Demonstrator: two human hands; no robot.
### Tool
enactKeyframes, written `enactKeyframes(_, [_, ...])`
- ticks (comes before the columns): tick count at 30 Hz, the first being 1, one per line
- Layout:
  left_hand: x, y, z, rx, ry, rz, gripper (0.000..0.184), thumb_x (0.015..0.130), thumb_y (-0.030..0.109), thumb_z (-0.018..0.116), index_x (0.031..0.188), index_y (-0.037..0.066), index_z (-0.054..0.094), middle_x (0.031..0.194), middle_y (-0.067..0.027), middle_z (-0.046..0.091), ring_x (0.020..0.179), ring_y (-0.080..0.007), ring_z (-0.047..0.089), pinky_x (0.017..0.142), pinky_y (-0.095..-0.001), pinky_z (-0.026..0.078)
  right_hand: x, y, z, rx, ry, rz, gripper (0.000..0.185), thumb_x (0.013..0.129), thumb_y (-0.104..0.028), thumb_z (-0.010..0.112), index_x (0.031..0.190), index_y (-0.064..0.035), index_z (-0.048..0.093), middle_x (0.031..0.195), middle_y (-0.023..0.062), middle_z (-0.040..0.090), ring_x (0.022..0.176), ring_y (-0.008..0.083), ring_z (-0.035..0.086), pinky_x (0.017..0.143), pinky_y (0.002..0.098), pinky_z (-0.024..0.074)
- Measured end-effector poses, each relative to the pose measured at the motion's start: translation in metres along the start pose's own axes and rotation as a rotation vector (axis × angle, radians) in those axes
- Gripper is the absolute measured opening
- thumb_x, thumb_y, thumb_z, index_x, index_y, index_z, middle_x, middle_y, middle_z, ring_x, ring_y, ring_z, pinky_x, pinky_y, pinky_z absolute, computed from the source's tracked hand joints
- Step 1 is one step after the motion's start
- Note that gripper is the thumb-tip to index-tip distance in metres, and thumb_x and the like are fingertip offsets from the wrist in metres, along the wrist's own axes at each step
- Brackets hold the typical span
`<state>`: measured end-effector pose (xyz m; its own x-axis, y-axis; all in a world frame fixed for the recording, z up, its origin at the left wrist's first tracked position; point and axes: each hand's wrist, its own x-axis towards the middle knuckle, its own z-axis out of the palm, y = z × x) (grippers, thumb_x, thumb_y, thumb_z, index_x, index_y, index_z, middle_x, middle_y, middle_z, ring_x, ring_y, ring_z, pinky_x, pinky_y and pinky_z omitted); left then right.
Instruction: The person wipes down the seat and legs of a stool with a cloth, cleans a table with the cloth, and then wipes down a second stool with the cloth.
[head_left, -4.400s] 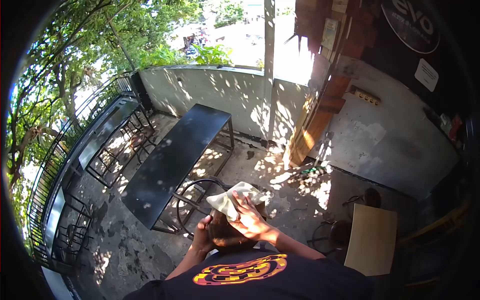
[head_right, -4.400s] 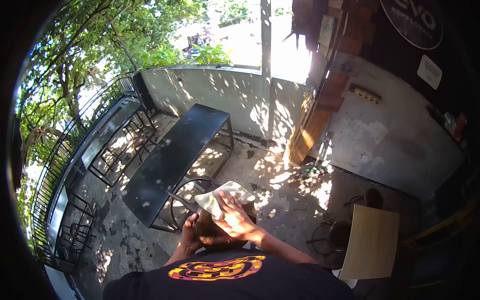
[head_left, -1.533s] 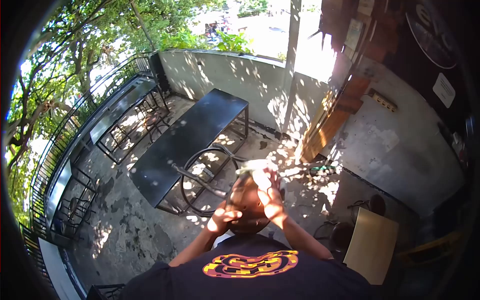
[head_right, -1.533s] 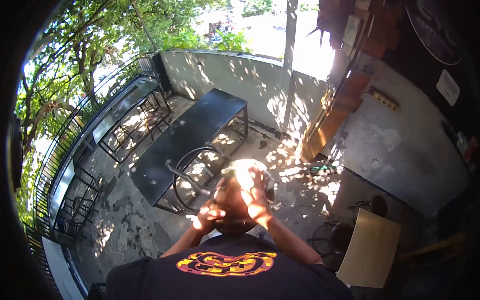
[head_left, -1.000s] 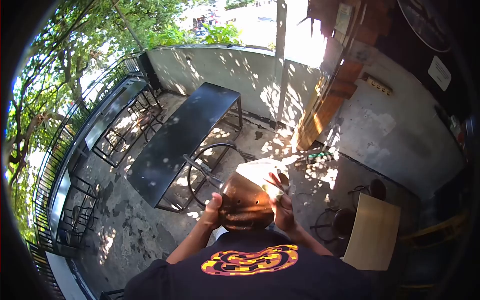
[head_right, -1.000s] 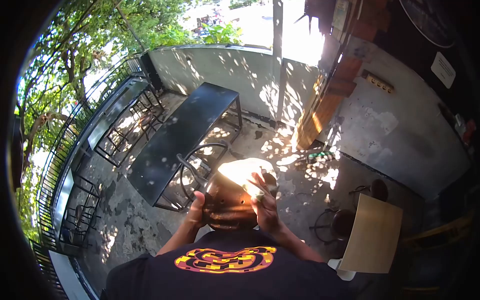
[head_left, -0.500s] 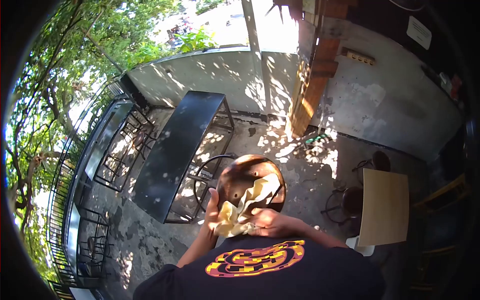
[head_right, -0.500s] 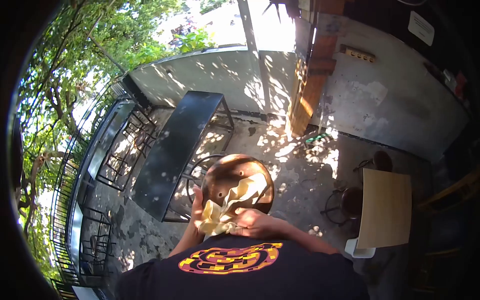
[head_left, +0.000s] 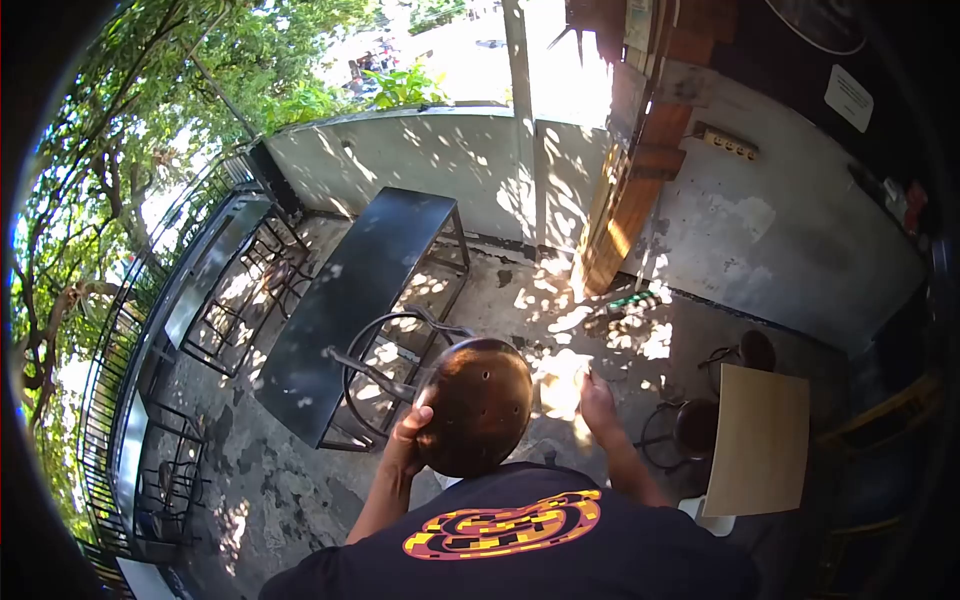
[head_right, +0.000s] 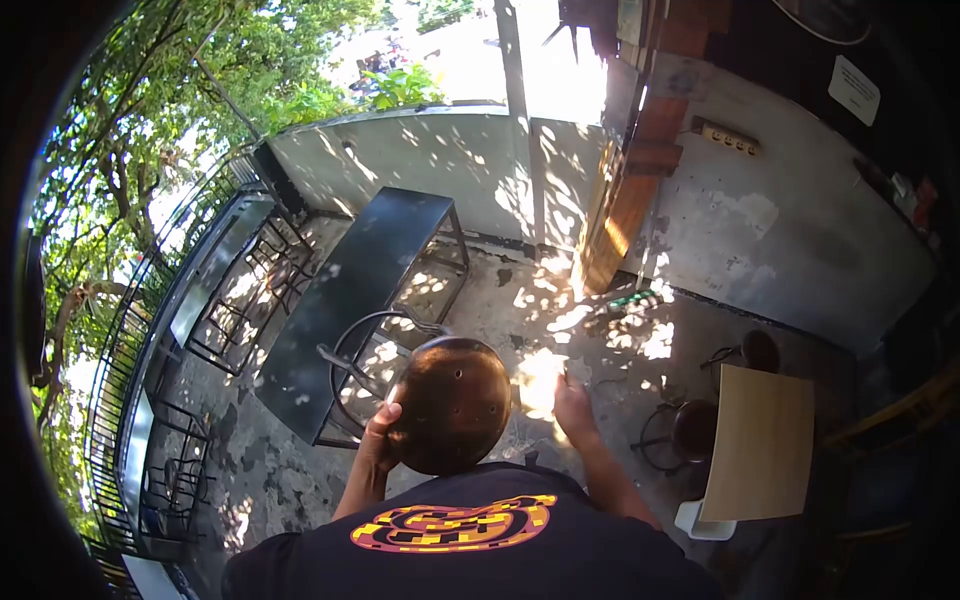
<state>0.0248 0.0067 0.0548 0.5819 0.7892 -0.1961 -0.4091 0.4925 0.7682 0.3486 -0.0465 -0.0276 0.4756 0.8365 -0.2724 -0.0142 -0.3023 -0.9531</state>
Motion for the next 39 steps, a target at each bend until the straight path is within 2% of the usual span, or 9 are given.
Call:
enactKeyframes(4, [0.002,-0.018,-0.016,0.06,0.032,-0.165,0.09,0.083,0.042,0.077,0.154,0.003,0.038,0.143,-0.0197,0.055,0.128,-0.0314,0.059,0.109,-0.0464,0.049,-0.019,0.015,0.046,0.334,-0.594,-0.025,0.024,0.104,-0.021,0.054,0.113,-0.0009,0.064,0.095,0.0114,0.062,0.085,0.0159,0.063,0.069,0.0326,0.049])
enactKeyframes(10, [-0.006,-0.01,-0.015,-0.051,0.114,-0.067,0.09,0.082,0.044,0.077,0.153,0.003,0.04,0.141,-0.0182,0.057,0.128,-0.0309,0.059,0.108,-0.0462,0.05,-0.026,0.038,0.025,0.258,-0.799,-0.17,0.031,0.109,-0.02,0.05,0.127,0.0022,0.062,0.123,0.0128,0.063,0.11,0.0189,0.06,0.095,0.0322,0.049])
enactKeyframes(17, [-0.004,-0.011,-0.005,-0.021,0.125,0.032,0.079,0.082,0.036,0.077,0.145,-0.002,0.048,0.133,-0.0153,0.064,0.117,-0.0266,0.065,0.1,-0.0386,0.054,0.008,0.025,-0.012,0.981,-0.442,-0.22,0.024,0.105,-0.02,0.054,0.113,-0.0028,0.069,0.098,0.0047,0.068,0.094,0.0182,0.066,0.09,0.0326,0.0527])
enactKeyframes(20, [-0.001,-0.025,-0.038,0.056,0.112,-0.004,0.047,0.079,0.021,0.082,0.116,-0.005,0.065,0.108,-0.0108,0.072,0.096,-0.0205,0.07,0.085,-0.034,0.056,0.049,0.053,-0.047,1.29,-0.407,-0.084,0.022,0.1,-0.03,0.057,0.098,-0.0104,0.067,0.093,0.0034,0.066,0.086,0.0203,0.065,0.085,0.0349,0.0539])
enactKeyframes(24, [0.001,-0.034,-0.058,0.31,-0.101,0.0,0.03,0.074,0.016,0.088,0.091,-0.003,0.072,0.087,-0.004,0.072,0.069,-0.0081,0.064,0.057,-0.0239,0.05,0.034,-0.049,-0.065,1.206,-0.1,0.005,0.048,0.111,-0.04,0.036,0.142,-0.0061,0.05,0.14,0.0146,0.058,0.124,0.0317,0.059,0.105,0.0508,0.0476])
enactKeyframes(26, [0.005,-0.032,-0.055,0.433,-0.309,-0.025,0.029,0.076,0.014,0.085,0.097,-0.002,0.073,0.086,-0.0014,0.071,0.068,-0.0063,0.061,0.058,-0.0241,0.047,0.029,-0.085,-0.058,1.012,-0.149,-0.133,0.057,0.11,-0.048,0.039,0.146,-0.0043,0.047,0.142,0.014,0.057,0.128,0.029,0.058,0.108,0.0461,0.0461])
enactKeyframes(29, [0.007,-0.004,0.012,0.562,-0.563,0.045,0.046,0.077,0.016,0.086,0.116,-0.004,0.071,0.121,-0.0097,0.07,0.113,-0.0188,0.062,0.097,-0.0326,0.047,0.051,-0.107,-0.044,0.821,-0.223,-0.205,0.064,0.108,-0.052,0.045,0.149,-0.0025,0.044,0.141,0.0097,0.058,0.126,0.023,0.057,0.109,0.0384,0.045])
enactKeyframes(33, [0.016,-0.013,0.008,0.819,-0.67,-0.019,0.056,0.073,0.018,0.089,0.12,-0.005,0.067,0.125,-0.0123,0.068,0.115,-0.0242,0.063,0.102,-0.0353,0.046,0.101,-0.098,-0.012,0.047,-0.047,-0.206,0.051,0.109,-0.041,0.049,0.138,-0.0006,0.055,0.135,0.0125,0.06,0.127,0.0234,0.058,0.105,0.0374,0.0474])
enactKeyframes(39, [-0.004,-0.002,0.007,0.84,-0.576,0.002,0.066,0.074,0.021,0.091,0.128,-0.003,0.062,0.121,-0.0113,0.068,0.112,-0.0188,0.062,0.1,-0.033,0.048,0.053,-0.014,-0.01,-0.898,0.027,-0.94,0.025,0.1,-0.01,0.055,0.12,0.0017,0.063,0.105,0.0254,0.064,0.095,0.0415,0.062,0.081,0.048,0.0502])
